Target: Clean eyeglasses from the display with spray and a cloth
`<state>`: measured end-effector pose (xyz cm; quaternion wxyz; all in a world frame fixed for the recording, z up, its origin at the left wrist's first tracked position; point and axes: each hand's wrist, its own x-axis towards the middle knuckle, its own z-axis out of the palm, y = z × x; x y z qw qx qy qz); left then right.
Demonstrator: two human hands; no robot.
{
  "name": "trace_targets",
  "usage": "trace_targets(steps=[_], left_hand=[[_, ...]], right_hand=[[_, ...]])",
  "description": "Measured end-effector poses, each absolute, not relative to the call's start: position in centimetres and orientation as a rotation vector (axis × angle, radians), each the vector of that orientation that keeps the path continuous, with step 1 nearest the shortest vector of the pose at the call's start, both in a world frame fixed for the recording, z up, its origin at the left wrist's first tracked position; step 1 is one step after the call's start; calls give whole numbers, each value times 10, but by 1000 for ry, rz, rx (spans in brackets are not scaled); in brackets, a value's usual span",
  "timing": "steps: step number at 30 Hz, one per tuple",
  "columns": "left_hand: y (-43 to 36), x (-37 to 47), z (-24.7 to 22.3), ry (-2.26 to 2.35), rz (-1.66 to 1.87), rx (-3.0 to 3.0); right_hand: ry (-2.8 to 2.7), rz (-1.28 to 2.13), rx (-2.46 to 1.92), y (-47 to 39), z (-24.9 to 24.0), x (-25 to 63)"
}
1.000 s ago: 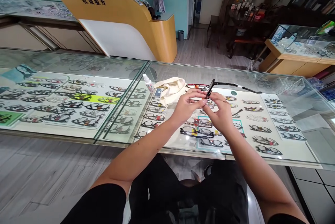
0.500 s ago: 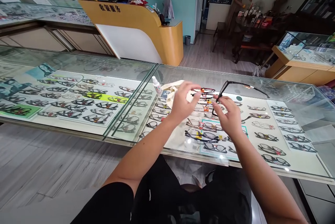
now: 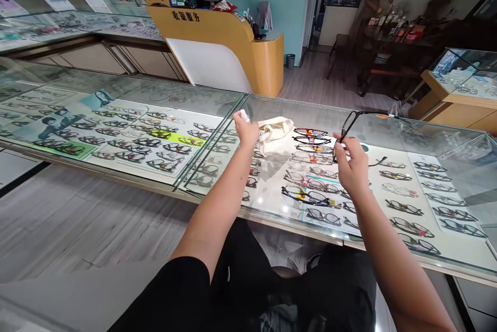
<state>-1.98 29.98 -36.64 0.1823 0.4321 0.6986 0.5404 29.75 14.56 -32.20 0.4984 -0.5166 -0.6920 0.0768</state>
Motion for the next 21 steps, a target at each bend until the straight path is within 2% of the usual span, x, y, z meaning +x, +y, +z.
trace_targets(steps=[5,11,15,17,21], left_hand=[[303,-24,-372,1964,1506,964],[294,-19,-348,1907,1767,970],[277,-3,-319,1367,1952,1029],[262,10,-306,1039,1881,1007],[228,35,-287,669,1359,981]], right_hand=[[-1660,198,-1248,146,-321,298],[-1645,219,-1235,145,-318,297],[-1638,260,-1213,142,-315,295],[-1660,298,-1186,140,-313,293],[-1714,384,-1106,135,-309,288]])
